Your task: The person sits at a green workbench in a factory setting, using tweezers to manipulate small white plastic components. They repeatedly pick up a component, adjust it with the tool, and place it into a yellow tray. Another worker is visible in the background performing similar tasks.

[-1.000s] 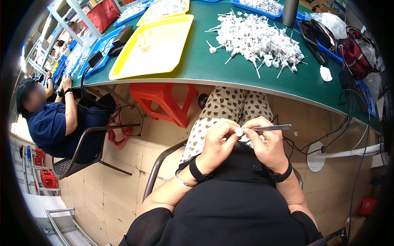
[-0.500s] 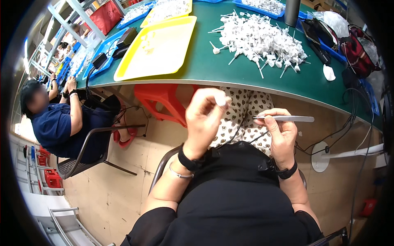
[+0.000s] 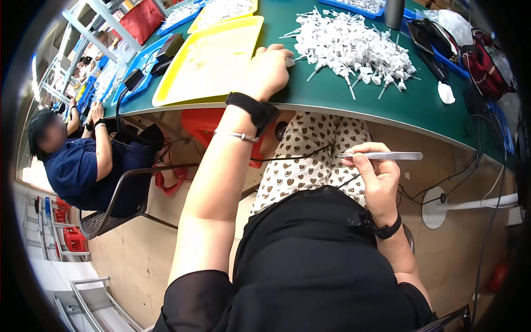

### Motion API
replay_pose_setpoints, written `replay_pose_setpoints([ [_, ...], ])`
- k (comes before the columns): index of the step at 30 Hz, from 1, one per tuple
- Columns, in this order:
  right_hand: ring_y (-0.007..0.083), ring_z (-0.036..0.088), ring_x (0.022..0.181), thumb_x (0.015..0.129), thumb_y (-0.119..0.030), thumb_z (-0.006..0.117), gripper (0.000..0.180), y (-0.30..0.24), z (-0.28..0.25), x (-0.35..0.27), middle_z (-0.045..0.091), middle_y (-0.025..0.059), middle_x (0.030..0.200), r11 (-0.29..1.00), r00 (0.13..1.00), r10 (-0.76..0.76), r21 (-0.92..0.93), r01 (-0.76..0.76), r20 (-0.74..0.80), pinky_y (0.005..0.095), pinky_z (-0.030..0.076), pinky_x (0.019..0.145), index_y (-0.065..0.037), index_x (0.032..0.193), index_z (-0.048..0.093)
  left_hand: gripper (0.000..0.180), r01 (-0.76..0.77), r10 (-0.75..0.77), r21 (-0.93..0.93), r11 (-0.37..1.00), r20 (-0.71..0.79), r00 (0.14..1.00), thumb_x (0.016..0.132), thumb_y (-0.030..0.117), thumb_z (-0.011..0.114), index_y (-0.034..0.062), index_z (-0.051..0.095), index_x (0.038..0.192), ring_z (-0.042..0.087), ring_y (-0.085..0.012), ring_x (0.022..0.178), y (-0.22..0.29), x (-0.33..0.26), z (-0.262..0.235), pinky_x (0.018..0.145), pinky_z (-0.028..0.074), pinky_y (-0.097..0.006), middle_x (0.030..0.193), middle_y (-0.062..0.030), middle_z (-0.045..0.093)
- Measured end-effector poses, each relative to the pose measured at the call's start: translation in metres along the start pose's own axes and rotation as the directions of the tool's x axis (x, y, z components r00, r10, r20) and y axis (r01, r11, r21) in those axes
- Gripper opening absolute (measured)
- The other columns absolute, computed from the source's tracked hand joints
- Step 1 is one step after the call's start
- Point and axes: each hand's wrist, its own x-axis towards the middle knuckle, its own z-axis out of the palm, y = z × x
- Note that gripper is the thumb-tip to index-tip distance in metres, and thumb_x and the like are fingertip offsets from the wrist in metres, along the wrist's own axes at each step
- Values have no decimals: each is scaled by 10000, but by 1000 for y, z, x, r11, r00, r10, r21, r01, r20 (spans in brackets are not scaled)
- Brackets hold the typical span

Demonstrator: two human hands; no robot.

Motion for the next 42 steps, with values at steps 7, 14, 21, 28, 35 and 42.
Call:
replay_pose_setpoints([
  [7,164,722,941,1036,-54,640,136,5,-11,0,710,112,1029,997,998,-65,-34,66,18,287,591,879,33,1138,623,161,-23,20,32,999,84,996,867,43,600,23,749,924,686,-392,1031,22,9,-16,938,551,-453,1055,-206,737],
  [14,170,722,946,1034,-68,650,137,4,0,1,714,117,1049,999,999,-31,14,30,42,299,594,887,23,1134,625,143,68,-184,-668,742,-105,977,968,99,689,-23,668,1041,706,-217,823,4,-31,-14,783,577,-337,885,-111,719],
  [21,190,725,981,1041,-74,634,159,6,-2,1,719,140,1096,982,997,-82,169,82,-10,329,600,928,20,1168,617,148,283,-180,-957,59,269,946,980,8,668,-7,701,1124,707,-117,875,84,-144,-29,819,577,-280,974,-53,737],
  [28,154,707,996,1019,-23,657,170,3,8,-7,729,112,1088,994,999,-22,104,18,43,270,562,899,41,1176,641,113,321,-159,-944,-69,328,931,972,11,719,13,668,1072,689,-102,870,97,-192,8,781,580,-256,1001,-49,719],
  [35,104,684,967,997,0,684,182,6,13,-13,737,96,1083,999,998,-14,39,11,68,229,553,817,28,1174,651,108,197,-211,-980,30,186,960,962,-16,720,24,657,1040,687,-97,877,100,-199,18,764,572,-243,999,-42,707],
  [42,120,697,893,987,-8,700,137,14,12,-13,727,75,1010,990,993,-101,-90,106,65,242,561,782,34,1118,690,130,4,-137,-928,372,-50,989,936,-34,732,26,654,1022,688,-100,836,103,-200,22,705,555,-241,969,-45,698],
])
